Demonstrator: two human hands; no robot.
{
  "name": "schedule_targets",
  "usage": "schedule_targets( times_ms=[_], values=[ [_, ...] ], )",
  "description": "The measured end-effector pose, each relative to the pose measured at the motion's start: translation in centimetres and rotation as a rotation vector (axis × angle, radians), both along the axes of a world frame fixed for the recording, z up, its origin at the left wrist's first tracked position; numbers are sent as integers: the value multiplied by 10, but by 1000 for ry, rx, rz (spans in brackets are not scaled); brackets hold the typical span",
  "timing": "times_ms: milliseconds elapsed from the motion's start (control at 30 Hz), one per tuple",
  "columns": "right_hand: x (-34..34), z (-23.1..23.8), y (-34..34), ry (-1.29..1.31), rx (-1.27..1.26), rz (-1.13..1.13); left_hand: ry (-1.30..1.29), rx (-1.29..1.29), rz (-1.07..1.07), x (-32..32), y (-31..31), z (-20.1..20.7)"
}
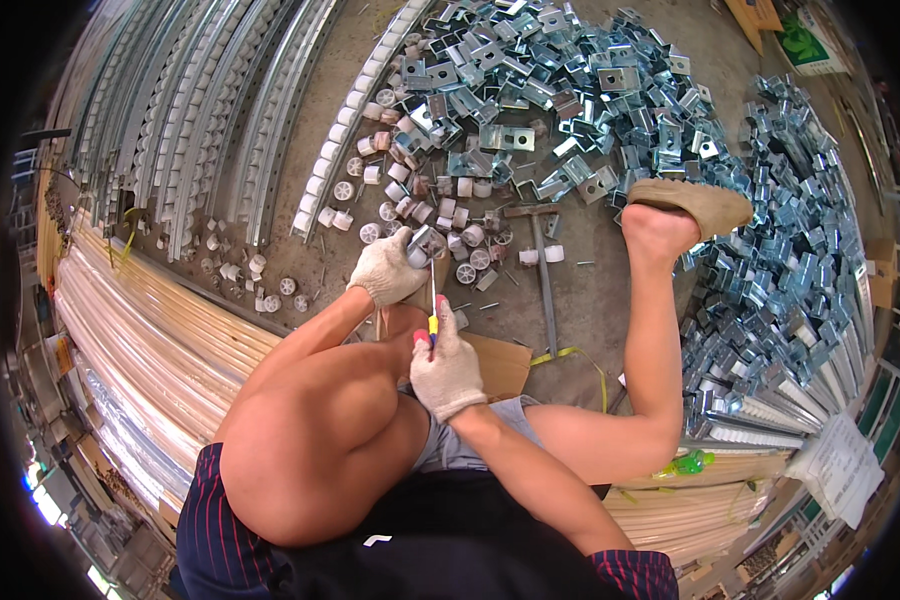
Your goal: The person assembles metal brackets onto long metal tracks by hand and using a screwdriver, picking up individual components from a large pile on the floor and securing them at intervals along the track.
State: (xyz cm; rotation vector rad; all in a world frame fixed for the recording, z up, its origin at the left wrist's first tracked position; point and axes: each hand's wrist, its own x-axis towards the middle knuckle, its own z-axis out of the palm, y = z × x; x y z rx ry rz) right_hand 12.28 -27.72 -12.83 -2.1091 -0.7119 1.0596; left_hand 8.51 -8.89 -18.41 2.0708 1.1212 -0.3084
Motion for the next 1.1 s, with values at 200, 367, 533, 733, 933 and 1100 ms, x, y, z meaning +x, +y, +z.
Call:
schedule_targets(
  times_ms=[200,367,533,733,933,1100],
  values=[
    [55,26,6,-38,-184,169,-21,-3,-3,1,-7,-4],
    [85,14,1,-202,-188,422,-23,6,17,1,-9,8],
    [53,14,21,994,-139,-407,-20,-1,2,2,-4,6],
    [83,-1,21,1142,-167,-479,-16,-31,-2,-1,-4,9],
    [168,13,66,483,-418,411,-41,14,-10,2,-12,17],
    [186,37,130,109,-618,900,-55,9,10,2,-8,20]
  ],
)
